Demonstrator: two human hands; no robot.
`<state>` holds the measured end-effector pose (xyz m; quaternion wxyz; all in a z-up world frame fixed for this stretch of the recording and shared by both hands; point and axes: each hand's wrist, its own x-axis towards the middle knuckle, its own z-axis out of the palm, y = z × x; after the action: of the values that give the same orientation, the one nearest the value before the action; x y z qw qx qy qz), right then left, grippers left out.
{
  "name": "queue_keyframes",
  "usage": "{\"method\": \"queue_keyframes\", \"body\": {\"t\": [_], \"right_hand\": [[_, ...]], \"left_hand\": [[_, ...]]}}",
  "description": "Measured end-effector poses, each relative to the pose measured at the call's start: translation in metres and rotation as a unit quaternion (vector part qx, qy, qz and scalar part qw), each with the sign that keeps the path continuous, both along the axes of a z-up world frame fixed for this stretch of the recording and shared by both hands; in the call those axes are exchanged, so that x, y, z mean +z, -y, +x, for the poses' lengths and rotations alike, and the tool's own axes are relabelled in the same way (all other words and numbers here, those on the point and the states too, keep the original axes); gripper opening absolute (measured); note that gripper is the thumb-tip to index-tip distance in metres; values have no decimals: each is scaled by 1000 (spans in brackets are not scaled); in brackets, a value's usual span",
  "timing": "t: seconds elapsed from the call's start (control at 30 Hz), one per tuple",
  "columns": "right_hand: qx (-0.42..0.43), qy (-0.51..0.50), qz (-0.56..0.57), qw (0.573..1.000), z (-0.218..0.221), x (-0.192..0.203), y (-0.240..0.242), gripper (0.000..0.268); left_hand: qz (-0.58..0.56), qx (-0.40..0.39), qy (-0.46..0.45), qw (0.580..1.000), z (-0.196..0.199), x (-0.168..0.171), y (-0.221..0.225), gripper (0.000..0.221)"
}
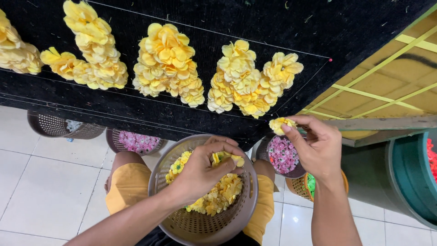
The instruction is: The person arranges flower petals on a black surface to form letters by hand, taking petals from a colander on their lap and placing them on the board.
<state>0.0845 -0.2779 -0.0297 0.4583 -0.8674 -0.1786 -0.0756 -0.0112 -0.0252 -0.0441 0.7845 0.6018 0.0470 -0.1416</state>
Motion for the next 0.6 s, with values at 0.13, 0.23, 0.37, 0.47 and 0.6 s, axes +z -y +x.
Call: {"method": "queue_keyframes", "body": {"t": [0.13,0.23,0.37,0.47,0.6], "right_hand": [[-8,-1,-20,1000,5,6,-5,18],[-29,-29,25,999,14,5,-13,14],[-46,4,-9,999,14,8,-19,28],[39,135,-84,986,-7,15,-4,24],[268,45,8,962,-26,17,-12,23]], "left_hand": [[59,3,54,997,1,-8,10,18],[5,14,27,1000,2,-1,14,23],[-34,35,40,998,3,-2,21,16],[-26,28,72,997,5,2,23,16],[-80,15,57,995,9,3,32,10]]}}
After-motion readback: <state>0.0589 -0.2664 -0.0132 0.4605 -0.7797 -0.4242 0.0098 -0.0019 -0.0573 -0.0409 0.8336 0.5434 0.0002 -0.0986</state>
